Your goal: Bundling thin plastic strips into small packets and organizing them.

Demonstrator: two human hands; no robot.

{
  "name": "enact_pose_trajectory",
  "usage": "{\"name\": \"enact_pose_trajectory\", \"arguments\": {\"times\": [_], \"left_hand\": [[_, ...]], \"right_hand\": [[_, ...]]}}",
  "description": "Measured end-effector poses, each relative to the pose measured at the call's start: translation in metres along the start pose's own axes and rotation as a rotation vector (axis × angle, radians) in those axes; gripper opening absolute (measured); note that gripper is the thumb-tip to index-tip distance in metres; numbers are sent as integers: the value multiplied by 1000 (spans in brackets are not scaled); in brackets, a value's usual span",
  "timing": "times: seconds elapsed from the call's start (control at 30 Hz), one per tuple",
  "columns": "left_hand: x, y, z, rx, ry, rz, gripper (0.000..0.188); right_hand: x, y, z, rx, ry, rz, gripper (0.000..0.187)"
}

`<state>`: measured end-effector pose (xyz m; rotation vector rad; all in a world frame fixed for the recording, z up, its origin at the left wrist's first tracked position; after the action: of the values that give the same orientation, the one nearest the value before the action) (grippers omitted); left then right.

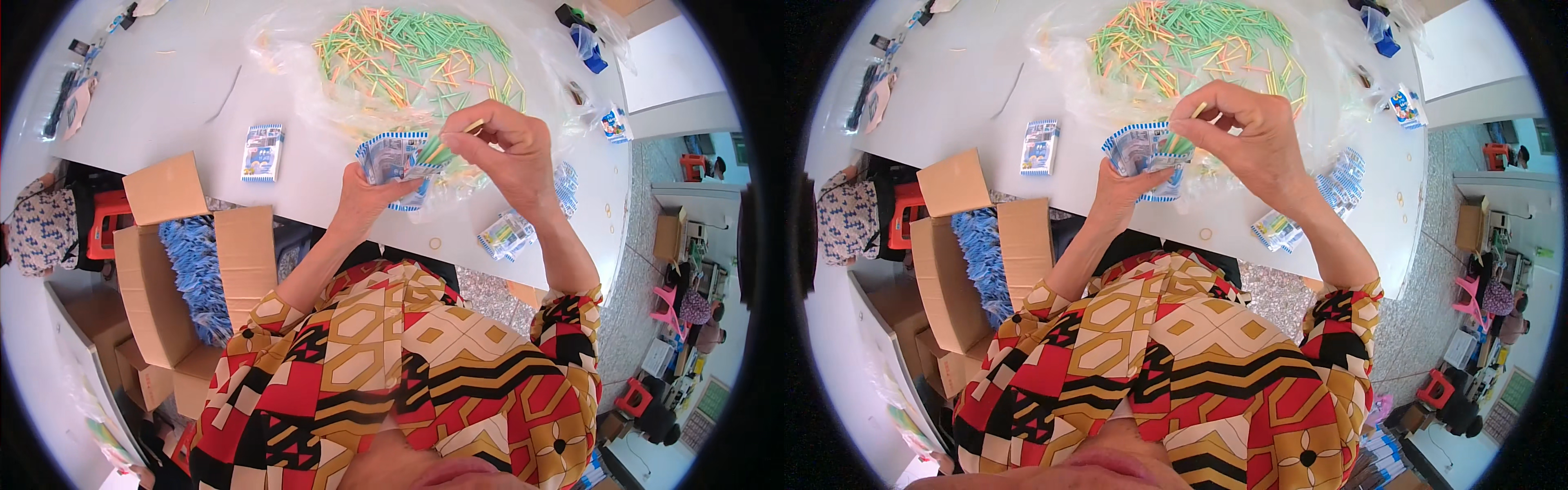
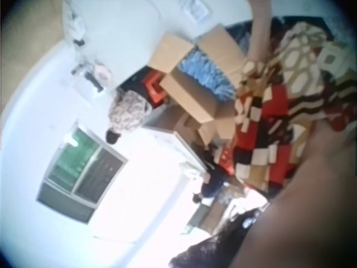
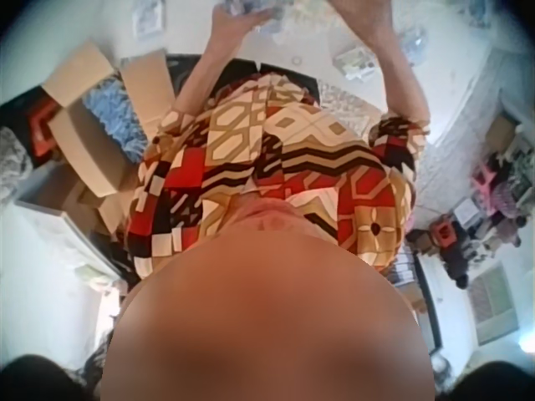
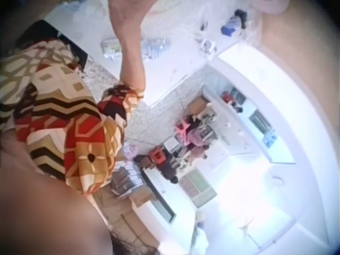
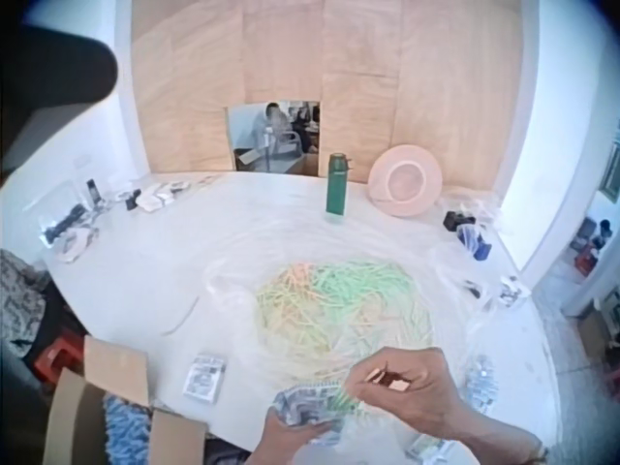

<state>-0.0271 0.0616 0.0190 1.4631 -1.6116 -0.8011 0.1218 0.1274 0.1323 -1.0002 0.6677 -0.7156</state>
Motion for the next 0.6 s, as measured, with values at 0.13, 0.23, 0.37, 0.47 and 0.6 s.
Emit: {"name": "enact_pose_trajectory", "arguments": {"times": [0.13, 0.23, 0.37, 0.47, 0.6], "left_hand": [[0, -1, 3, 11, 9, -22, 29], [0, -1, 1, 14, -1, -23, 30], [0, -1, 2, 20, -2, -29, 33], [0, -1, 2, 9, -33, -30, 36], [2, 2, 0, 15, -47, -23, 37]], "right_hand": [[-4, 4, -4, 126, -32, -7, 6], [-7, 3, -4, 147, 12, 187, 9], [-6, 9, -7, 112, -34, 189, 10], [-1, 14, -12, 145, -52, 183, 12], [5, 7, -7, 9, 13, 158, 26]]}}
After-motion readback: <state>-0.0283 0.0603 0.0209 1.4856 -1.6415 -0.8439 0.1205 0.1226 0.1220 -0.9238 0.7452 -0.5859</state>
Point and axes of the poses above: each hand's wrist, its own x-axis away from the middle knuckle, its own z-axis out of the back of the hand, y = z × x, the point moved 2 cm from there along -x, towards the middle knuckle, and after that the axes turned 3 degrees about -y, right-handed, at the moved point
